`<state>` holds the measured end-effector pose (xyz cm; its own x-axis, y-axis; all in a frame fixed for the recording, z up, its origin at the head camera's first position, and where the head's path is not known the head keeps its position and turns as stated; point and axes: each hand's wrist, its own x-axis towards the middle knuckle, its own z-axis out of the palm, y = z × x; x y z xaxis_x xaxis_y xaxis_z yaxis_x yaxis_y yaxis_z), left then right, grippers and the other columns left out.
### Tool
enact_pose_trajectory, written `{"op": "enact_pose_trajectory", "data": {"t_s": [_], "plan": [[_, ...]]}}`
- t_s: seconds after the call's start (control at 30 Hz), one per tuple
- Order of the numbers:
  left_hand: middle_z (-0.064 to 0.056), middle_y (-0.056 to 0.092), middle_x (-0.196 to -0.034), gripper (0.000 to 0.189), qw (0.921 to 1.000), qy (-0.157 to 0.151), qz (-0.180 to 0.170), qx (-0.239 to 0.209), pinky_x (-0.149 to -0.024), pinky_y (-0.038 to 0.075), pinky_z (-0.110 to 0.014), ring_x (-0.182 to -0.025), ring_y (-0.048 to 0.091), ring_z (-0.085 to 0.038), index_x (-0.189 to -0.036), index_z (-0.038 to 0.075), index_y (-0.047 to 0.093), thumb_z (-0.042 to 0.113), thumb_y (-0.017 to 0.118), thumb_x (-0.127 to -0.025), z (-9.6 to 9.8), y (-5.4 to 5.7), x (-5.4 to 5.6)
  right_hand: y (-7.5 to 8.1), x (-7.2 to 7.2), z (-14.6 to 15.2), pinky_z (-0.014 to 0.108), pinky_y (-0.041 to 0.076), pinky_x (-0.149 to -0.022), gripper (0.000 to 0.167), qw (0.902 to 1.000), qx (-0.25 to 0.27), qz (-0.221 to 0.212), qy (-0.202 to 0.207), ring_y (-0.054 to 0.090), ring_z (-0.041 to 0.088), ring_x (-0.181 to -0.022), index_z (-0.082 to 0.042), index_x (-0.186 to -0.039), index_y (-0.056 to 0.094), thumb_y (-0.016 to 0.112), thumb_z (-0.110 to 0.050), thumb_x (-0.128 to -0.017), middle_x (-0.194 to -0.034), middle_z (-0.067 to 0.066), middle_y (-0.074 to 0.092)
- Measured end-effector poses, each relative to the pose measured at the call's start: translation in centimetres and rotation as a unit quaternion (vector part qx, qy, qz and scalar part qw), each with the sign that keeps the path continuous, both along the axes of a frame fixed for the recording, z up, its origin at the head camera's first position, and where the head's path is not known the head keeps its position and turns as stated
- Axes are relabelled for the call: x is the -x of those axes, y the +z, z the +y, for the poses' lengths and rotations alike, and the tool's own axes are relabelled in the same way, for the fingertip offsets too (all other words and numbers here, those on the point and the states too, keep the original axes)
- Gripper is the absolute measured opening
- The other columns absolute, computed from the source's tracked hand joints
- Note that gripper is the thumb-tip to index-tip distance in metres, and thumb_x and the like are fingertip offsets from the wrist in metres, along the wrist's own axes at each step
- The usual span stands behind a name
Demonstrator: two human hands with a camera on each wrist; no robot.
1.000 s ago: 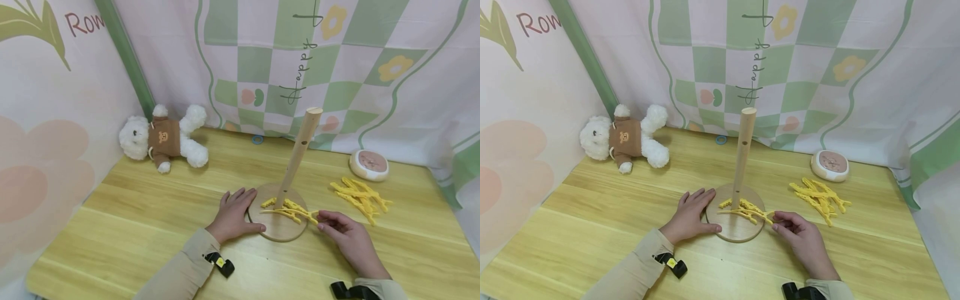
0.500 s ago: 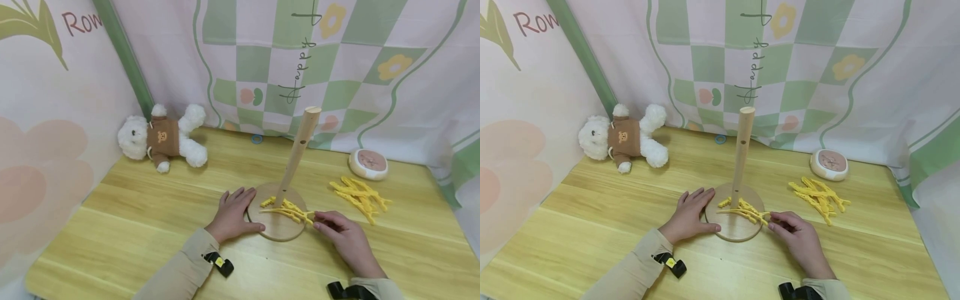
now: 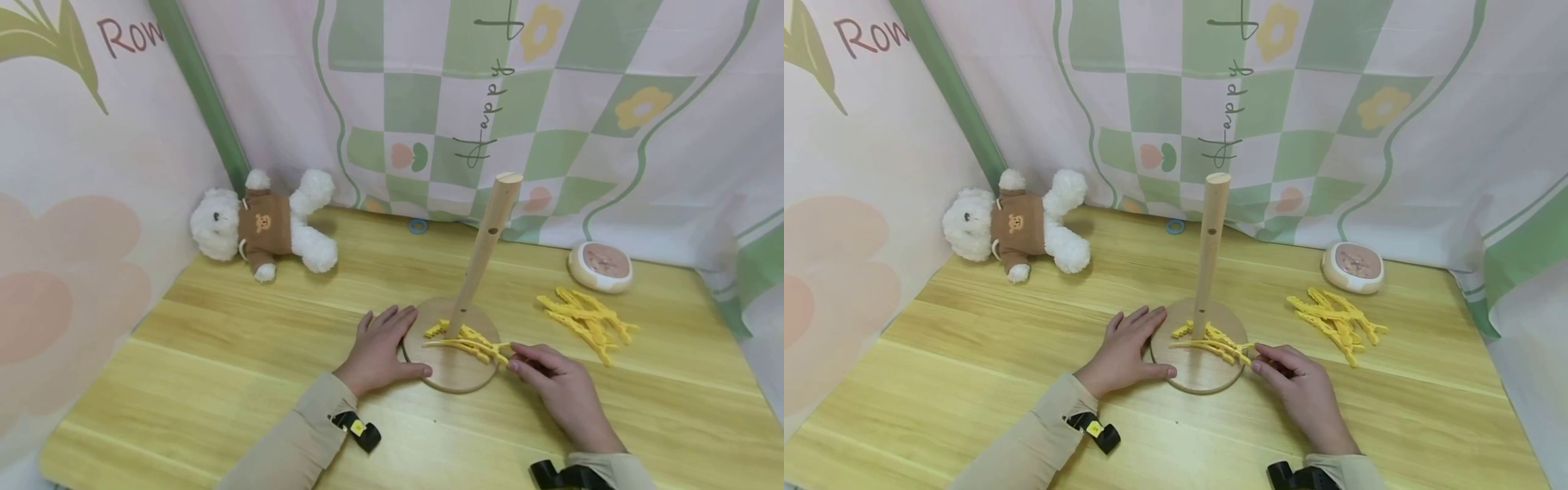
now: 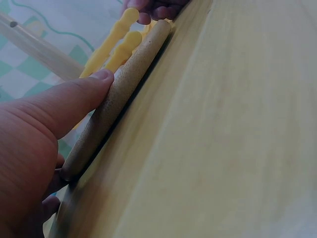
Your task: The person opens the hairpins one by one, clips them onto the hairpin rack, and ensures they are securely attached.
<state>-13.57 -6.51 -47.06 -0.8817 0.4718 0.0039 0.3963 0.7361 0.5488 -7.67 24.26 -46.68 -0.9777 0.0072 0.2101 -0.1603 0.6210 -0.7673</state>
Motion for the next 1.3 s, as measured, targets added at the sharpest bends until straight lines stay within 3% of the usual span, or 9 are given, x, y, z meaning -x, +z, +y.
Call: {"op": "enact_pose_trajectory", "data": {"t_s": [0.37,1.3], "plan": [[0.001,0.03,-0.163,0.107,1.0,0.001,-0.003,0.008,-0.12,0.004,-0.058,-0.152,0.019,-0.025,-0.16,0.016,0.028,0.067,0.074,-0.078,0.01,0.06,-0.04,0.42,-0.05,0.0,0.006,0.045,-0.079,0.03,0.9996,-0.011,-0.023,-0.008,0.061,-0.008,-0.093,-0.014,-0.12,0.075,0.076,-0.021,-0.091,-0.104,-0.001,0.076],[0.001,0.027,-0.164,0.106,0.9999,-0.003,0.0,0.012,-0.12,0.003,-0.058,-0.153,0.018,-0.025,-0.16,0.016,0.026,0.067,0.073,-0.079,-0.01,0.11,-0.09,0.39,0.04,-0.19,0.003,0.041,-0.084,0.03,0.9993,-0.017,-0.033,-0.011,0.058,-0.013,-0.101,-0.015,-0.12,0.075,0.074,-0.025,-0.093,-0.111,0.001,0.075]]}}
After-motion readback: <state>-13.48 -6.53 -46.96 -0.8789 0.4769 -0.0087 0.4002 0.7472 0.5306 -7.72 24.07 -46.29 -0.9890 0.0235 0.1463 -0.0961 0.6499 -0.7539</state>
